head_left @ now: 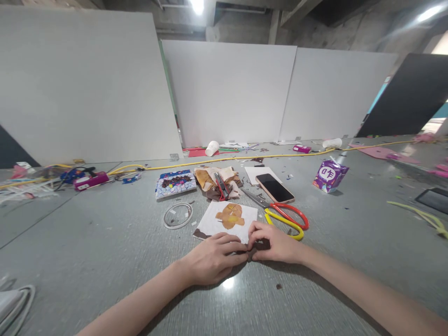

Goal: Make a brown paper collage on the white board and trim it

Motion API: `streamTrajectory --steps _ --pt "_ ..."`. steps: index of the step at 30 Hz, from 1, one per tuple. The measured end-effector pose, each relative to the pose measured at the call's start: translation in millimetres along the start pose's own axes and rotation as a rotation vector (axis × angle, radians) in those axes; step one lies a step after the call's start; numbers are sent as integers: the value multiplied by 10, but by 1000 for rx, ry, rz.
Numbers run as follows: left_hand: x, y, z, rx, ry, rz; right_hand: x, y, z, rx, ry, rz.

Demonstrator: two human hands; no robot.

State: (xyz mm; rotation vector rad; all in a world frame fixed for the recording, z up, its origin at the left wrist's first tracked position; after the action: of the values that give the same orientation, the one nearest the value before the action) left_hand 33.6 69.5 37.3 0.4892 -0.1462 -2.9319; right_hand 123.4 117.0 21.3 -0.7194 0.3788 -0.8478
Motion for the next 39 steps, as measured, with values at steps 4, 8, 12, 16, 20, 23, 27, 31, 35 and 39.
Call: streamTrajectory --steps 4,8,12,16,20,23,27,31,35,39 --pt "-2 4 -15 -14 -25 -5 -4 3 0 -12 -10 -6" --pt "-1 -7 -43 -25 -61 6 0 12 -2 -32 -19 -3" --pt "-5 -1 -48 -31 -77 8 -20 89 43 -107 32 -30" --pt "-11 12 -38 -40 -83 7 -42 170 111 -168 140 -87" --pt "-13 12 -42 -43 -84 3 -29 106 118 -35 180 -52" --pt "-13 10 -47 -56 -71 -7 -14 68 98 3 162 -17" --pt "-8 16 -51 -71 -54 -25 -5 68 63 -13 122 0" --pt "5 4 -70 -77 -70 -16 -15 89 54 -30 111 -26" --pt "6 -1 -83 -87 -77 -12 -24 78 60 -38 113 -20" --pt "-1 -9 -87 -83 -77 -8 -25 79 53 -84 92 -25"
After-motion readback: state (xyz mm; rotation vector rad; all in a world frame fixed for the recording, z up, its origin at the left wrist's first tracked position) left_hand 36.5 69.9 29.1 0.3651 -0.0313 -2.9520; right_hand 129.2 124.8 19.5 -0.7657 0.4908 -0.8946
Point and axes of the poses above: each hand's wrist, its own x-axis away from the middle knuckle, its own z-axis out of the back of the hand, y = z × x, the point moved 8 cm from there along -x, towards the middle knuckle, and after that the axes turned 9 degrees about -z, right-handed, at the moved point
